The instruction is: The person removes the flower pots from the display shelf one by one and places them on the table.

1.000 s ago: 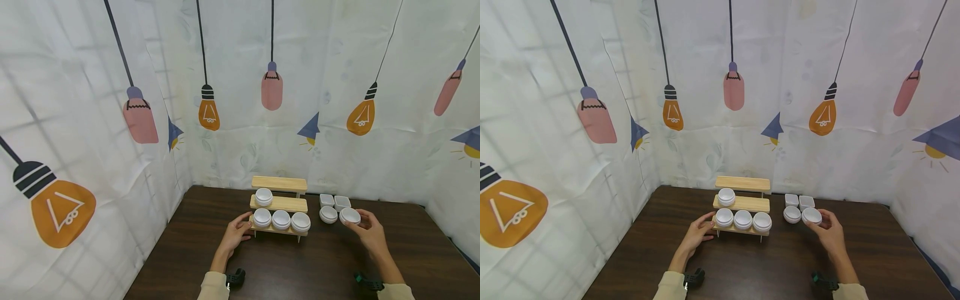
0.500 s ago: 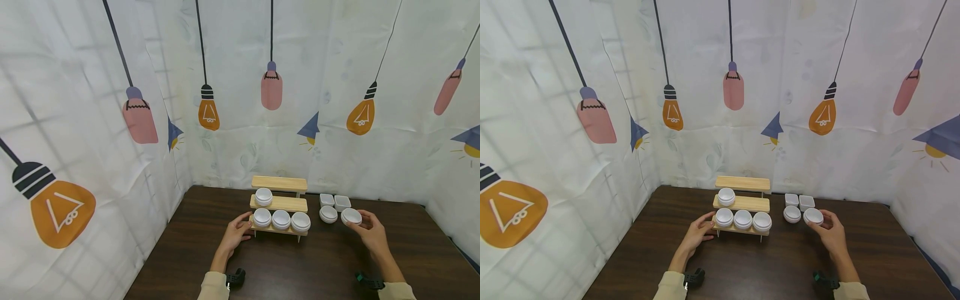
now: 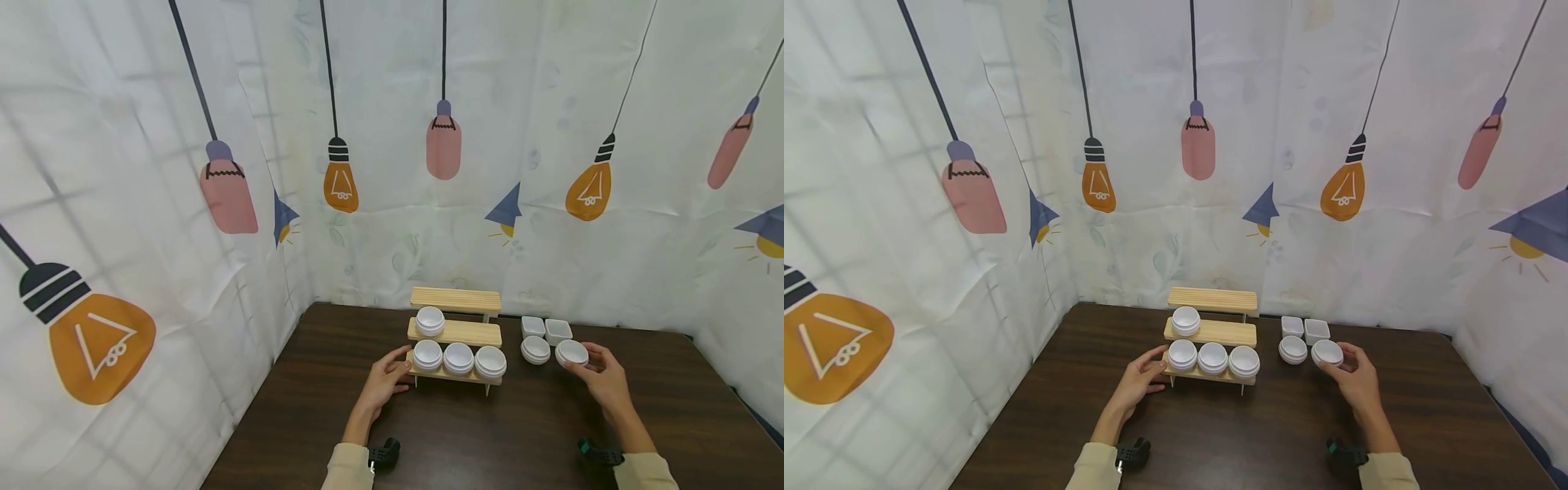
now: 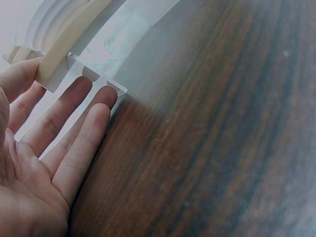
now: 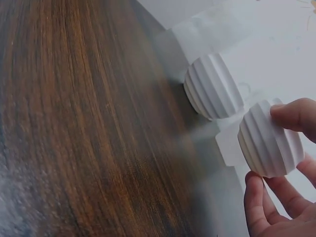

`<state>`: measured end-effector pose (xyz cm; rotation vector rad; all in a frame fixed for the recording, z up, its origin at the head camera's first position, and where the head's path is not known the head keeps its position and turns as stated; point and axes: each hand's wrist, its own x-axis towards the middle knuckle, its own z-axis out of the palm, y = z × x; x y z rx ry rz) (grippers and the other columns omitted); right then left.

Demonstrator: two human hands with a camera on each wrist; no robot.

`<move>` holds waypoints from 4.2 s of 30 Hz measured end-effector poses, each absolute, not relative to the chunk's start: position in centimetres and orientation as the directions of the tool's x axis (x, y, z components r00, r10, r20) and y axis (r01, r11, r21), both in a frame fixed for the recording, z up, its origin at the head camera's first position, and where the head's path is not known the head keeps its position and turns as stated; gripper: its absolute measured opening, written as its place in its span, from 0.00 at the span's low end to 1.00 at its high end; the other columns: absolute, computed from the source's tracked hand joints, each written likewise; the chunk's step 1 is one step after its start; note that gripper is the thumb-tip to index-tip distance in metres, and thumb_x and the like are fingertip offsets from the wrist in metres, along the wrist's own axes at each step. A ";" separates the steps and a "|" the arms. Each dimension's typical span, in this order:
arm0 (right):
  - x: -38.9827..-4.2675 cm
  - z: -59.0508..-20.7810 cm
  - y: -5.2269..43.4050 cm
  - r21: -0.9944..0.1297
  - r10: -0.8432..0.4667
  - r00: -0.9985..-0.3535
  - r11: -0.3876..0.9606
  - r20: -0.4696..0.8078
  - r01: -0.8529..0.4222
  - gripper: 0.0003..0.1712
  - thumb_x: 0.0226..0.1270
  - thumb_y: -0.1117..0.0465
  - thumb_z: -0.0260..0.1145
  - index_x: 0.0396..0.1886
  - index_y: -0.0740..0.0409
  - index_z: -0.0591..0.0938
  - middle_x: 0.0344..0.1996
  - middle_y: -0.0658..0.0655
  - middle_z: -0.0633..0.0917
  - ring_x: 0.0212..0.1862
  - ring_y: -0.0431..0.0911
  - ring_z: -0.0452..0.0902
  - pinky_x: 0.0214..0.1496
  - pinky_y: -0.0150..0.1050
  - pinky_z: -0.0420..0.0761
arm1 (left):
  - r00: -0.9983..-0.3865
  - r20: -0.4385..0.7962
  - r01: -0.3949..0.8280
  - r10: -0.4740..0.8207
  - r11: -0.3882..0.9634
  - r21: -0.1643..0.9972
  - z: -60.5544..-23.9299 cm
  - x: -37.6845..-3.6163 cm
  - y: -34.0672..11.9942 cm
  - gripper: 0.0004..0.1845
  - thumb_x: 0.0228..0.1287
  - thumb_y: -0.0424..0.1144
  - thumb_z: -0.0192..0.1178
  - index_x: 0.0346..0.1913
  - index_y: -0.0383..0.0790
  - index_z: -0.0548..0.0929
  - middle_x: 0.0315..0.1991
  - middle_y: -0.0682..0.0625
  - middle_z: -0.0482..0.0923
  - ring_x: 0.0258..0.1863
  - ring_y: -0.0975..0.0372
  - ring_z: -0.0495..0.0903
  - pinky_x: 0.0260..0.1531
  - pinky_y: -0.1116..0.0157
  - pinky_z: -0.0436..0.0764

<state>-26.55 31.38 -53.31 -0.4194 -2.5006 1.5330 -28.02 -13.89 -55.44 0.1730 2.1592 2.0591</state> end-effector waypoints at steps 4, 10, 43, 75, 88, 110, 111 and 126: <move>-26.8 -53.3 31.4 -0.886 0.320 -0.947 0.438 -0.003 0.151 0.44 0.66 0.48 0.75 0.74 0.59 0.66 0.67 0.68 0.72 0.40 0.24 0.68 0.38 0.24 0.74 | -0.981 -0.020 -0.010 0.192 0.052 0.999 -55.5 -27.9 -13.9 0.27 0.76 0.48 0.59 0.73 0.47 0.73 0.52 0.42 0.86 0.46 0.56 0.87 0.45 0.57 0.88; -27.2 -53.8 31.5 -0.882 0.314 -0.949 0.443 -0.016 0.161 0.43 0.66 0.48 0.75 0.74 0.58 0.66 0.67 0.67 0.72 0.40 0.24 0.67 0.39 0.24 0.74 | -0.980 -0.010 0.001 0.197 0.058 0.998 -55.4 -27.9 -13.9 0.27 0.76 0.49 0.59 0.74 0.47 0.73 0.52 0.42 0.86 0.46 0.57 0.87 0.44 0.57 0.88; -28.3 -54.6 31.4 -0.877 0.275 -0.961 0.455 -0.026 0.154 0.44 0.68 0.50 0.73 0.75 0.63 0.64 0.69 0.74 0.70 0.67 0.67 0.70 0.42 0.25 0.69 | -0.981 -0.016 -0.004 0.192 0.065 0.998 -55.3 -27.9 -13.9 0.27 0.76 0.49 0.60 0.73 0.48 0.74 0.52 0.43 0.86 0.47 0.58 0.86 0.44 0.57 0.88; -28.6 -54.6 31.4 -0.877 0.243 -0.968 0.450 -0.062 0.169 0.45 0.71 0.48 0.69 0.78 0.63 0.60 0.72 0.75 0.66 0.68 0.63 0.65 0.60 0.51 0.72 | -0.983 -0.032 -0.024 0.181 0.041 0.999 -55.5 -28.0 -13.9 0.26 0.76 0.47 0.59 0.73 0.49 0.74 0.51 0.45 0.87 0.46 0.56 0.88 0.43 0.59 0.88; -28.3 -54.6 31.3 -0.876 0.255 -0.966 0.454 -0.048 0.164 0.45 0.71 0.49 0.70 0.77 0.63 0.61 0.71 0.74 0.68 0.65 0.60 0.68 0.48 0.31 0.70 | -0.982 -0.022 -0.014 0.189 0.044 0.999 -55.3 -27.8 -13.9 0.27 0.75 0.48 0.60 0.73 0.48 0.73 0.53 0.43 0.86 0.47 0.57 0.86 0.44 0.58 0.88; -25.9 -53.3 31.5 -0.921 0.394 -0.916 0.325 -0.074 0.214 0.41 0.74 0.47 0.66 0.77 0.62 0.62 0.65 0.65 0.73 0.36 0.28 0.74 0.39 0.28 0.78 | -0.983 -0.011 -0.005 0.185 0.033 0.999 -54.9 -27.8 -13.7 0.27 0.77 0.45 0.59 0.74 0.44 0.72 0.55 0.39 0.85 0.48 0.54 0.87 0.44 0.55 0.88; -25.8 -53.1 31.3 -0.925 0.403 -0.913 0.316 -0.068 0.209 0.41 0.74 0.48 0.66 0.76 0.62 0.63 0.63 0.62 0.74 0.36 0.28 0.74 0.39 0.28 0.78 | -0.983 -0.012 -0.006 0.183 0.032 0.999 -54.9 -27.8 -13.7 0.27 0.77 0.45 0.59 0.74 0.44 0.72 0.55 0.39 0.85 0.48 0.54 0.87 0.44 0.55 0.88; -24.9 -48.6 27.8 -0.939 0.283 -0.939 0.330 0.197 -0.097 0.20 0.73 0.55 0.68 0.60 0.54 0.76 0.41 0.29 0.79 0.43 0.25 0.76 0.41 0.23 0.78 | -0.984 -0.011 -0.007 0.180 0.024 1.000 -54.8 -27.7 -13.7 0.26 0.77 0.45 0.58 0.74 0.45 0.72 0.54 0.38 0.85 0.47 0.52 0.88 0.43 0.57 0.88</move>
